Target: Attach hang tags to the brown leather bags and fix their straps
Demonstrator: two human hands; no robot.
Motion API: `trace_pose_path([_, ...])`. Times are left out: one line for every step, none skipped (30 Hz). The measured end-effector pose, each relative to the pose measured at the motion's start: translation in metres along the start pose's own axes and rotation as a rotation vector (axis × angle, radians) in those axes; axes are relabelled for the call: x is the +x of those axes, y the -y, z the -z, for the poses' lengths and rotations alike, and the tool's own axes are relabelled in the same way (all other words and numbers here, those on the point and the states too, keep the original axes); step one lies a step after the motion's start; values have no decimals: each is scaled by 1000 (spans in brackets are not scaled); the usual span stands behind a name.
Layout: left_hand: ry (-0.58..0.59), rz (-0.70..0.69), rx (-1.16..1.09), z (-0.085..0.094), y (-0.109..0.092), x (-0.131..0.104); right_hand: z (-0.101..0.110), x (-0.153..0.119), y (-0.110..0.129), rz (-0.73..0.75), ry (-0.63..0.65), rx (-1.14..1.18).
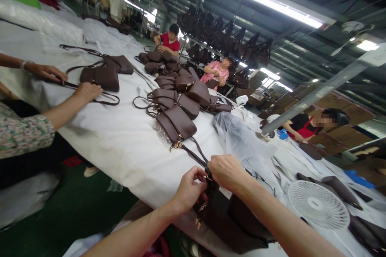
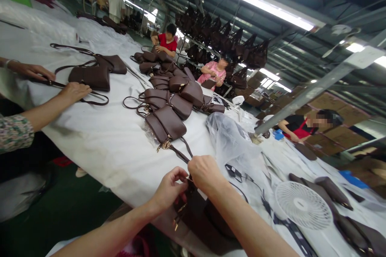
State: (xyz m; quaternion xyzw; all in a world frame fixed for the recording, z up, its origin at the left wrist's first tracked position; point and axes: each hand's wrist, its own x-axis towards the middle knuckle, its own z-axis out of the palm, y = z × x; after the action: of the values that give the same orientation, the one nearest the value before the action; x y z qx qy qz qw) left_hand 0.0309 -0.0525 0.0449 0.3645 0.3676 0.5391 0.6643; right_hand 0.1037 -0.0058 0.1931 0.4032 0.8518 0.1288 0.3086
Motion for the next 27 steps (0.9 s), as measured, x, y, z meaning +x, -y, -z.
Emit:
trace_pose_path([4, -3, 6, 0, 0, 0, 1, 1, -1, 1, 5, 0])
trace_pose_path([4, -5, 14, 1, 0, 0, 2, 1, -2, 2, 11, -1])
trace_pose_path([4, -5, 20, 1, 1, -1, 3, 0, -2, 4, 17, -1])
trace_pose_path([3, -6, 24, 1, 2, -1, 5, 0, -2, 6, 25, -1])
trace_pose_path([4, -7, 25, 0, 2, -1, 6, -1, -3, 10, 32, -2])
trace_pose_path([6, -10, 24, 0, 3, -2, 7, -1, -3, 16, 40, -3])
trace_pose_path([10, -15, 23, -1, 3, -2, 8, -1, -3, 25, 47, -5])
trace_pose_path([13, -19, 23, -2, 3, -2, 8, -1, -3, 37, 54, -8])
trace_pose_path([13, -25, 23, -3, 3, -2, 8, 0, -3, 50, 58, -11])
trace_pose_path([11, -32, 26, -4, 3, -2, 7, 1, -3, 63, 62, -13])
trace_pose_path([5, -40, 28, -4, 3, -2, 7, 3, -3, 74, 63, -15])
trace_pose_path([-2, -49, 29, -5, 3, -2, 6, 4, -3, 83, 62, -16])
trace_pose_path([-9, -59, 31, -6, 3, -1, 6, 5, -4, 90, 60, -15])
trace_pose_path([-16, -70, 32, -6, 3, 0, 6, 5, -4, 96, 59, -12])
trace_pose_path([-21, -82, 30, -6, 3, 1, 6, 5, -5, 102, 57, -8])
trace_pose_path([-23, -90, 26, -7, 3, 2, 6, 4, -6, 107, 55, -2])
trace_pose_path([-23, -94, 16, -7, 3, 3, 6, 3, -7, 109, 51, 4])
trace_pose_path([-20, -93, 4, -8, 3, 4, 6, 2, -7, 106, 49, 11])
trace_pose_path([-18, -89, -11, -9, 3, 4, 5, 1, -8, 97, 46, 17])
trace_pose_path([-22, -85, -25, -10, 2, 4, 5, 0, -9, 85, 45, 24])
trace_pose_path([-34, -86, -34, -12, 2, 4, 4, 0, -9, 71, 47, 32])
trace_pose_path([-53, -93, -39, -13, 1, 4, 3, -1, -9, 60, 51, 41])
trace_pose_path([-73, -105, -36, -14, 0, 3, 2, -1, -9, 53, 55, 51])
trace_pose_path([-89, -115, -26, -14, -1, 3, 0, -2, -8, 50, 59, 58])
trace_pose_path([-98, -118, -14, -14, -1, 3, -2, -3, -8, 46, 58, 65])
trace_pose_path([-100, -112, 3, -14, -2, 3, -4, -4, -8, 35, 57, 76])
trace_pose_path([-101, -103, 28, -13, -2, 3, -6, -6, -8, 19, 53, 89])
